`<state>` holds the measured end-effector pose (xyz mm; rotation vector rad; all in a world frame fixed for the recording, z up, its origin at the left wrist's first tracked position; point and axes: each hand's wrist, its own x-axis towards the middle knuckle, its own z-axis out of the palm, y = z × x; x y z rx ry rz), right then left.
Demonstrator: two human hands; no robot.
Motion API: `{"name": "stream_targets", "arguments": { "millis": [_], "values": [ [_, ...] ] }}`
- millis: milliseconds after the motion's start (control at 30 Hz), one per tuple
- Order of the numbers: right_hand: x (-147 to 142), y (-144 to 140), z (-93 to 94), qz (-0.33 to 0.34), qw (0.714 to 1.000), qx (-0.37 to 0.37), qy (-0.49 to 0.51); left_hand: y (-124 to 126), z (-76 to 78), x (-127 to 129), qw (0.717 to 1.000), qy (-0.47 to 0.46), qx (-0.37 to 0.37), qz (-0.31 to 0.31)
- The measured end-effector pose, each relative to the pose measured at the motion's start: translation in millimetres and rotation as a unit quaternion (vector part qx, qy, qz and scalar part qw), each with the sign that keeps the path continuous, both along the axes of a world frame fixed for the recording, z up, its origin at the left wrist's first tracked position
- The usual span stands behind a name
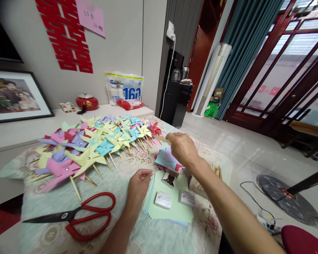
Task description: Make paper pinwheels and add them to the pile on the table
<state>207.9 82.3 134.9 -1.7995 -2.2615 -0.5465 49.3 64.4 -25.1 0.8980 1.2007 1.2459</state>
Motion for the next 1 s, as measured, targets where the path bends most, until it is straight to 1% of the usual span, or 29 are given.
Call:
{"name": "stream_targets", "arguments": {
  "millis": [33,100,133,200,233,300,367,433,500,600,667,767,833,867,933,1000],
  "values": [
    [-7.0,-5.7,-5.4,0.03,0.997,0.038,0.058,0.4,2.7,-3.7,1.0,-0.005,-0.003,0.003],
    [-25.2,-16.6,-21.3,0.095,0.977,0.086,0.169,-0.6,8.3,-12.6,0.999,-0.033,-0.02,0.01],
    [-35.8,-21.2,-30.6,0.118,0.962,0.107,0.223,-1.9,11.3,-17.7,0.997,-0.063,-0.032,0.011],
    [-57.1,-27.4,-49.1,0.166,0.933,0.111,0.3,-5.0,18.4,-28.6,0.986,-0.152,-0.063,0.002],
    [-66.4,-29.1,-57.7,0.187,0.919,0.109,0.33,-6.3,22.4,-34.3,0.976,-0.203,-0.078,-0.011],
    [-79.4,-30.4,-72.9,0.212,0.891,0.121,0.383,-7.5,31.0,-45.5,0.947,-0.293,-0.127,-0.008],
    [-83.4,-30.8,-85.7,0.226,0.871,0.133,0.416,-7.5,39.4,-55.3,0.935,-0.325,-0.142,0.014],
    [-80.1,-31.5,-96.1,0.24,0.861,0.132,0.428,-7.6,45.5,-62.6,0.937,-0.317,-0.148,0.005],
    [-73.6,-31.9,-103.5,0.24,0.858,0.124,0.437,-9.0,47.8,-66.9,0.946,-0.292,-0.136,-0.032],
    [-65.7,-31.2,-108.4,0.238,0.861,0.105,0.438,-12.7,43.2,-69.1,0.969,-0.228,-0.066,-0.065],
    [-63.6,-30.5,-109.0,0.249,0.861,0.085,0.436,-14.7,37.8,-69.4,0.976,-0.207,-0.022,-0.059],
    [-63.6,-30.5,-109.8,0.249,0.846,0.053,0.468,-15.4,32.7,-69.6,0.979,-0.204,0.013,-0.021],
    [-64.3,-31.1,-111.3,0.215,0.824,0.027,0.523,-14.9,32.3,-69.3,0.979,-0.204,0.02,-0.003],
    [-64.6,-31.3,-112.3,0.191,0.807,0.009,0.559,-14.8,32.7,-68.8,0.979,-0.204,0.021,0.001],
    [-64.4,-31.2,-114.3,0.15,0.76,-0.036,0.632,-15.2,34.1,-67.1,0.979,-0.204,0.021,0.007],
    [-63.1,-29.9,-116.4,0.122,0.711,-0.076,0.688,-16.5,35.7,-64.6,0.978,-0.205,0.017,0.006]
  ]
}}
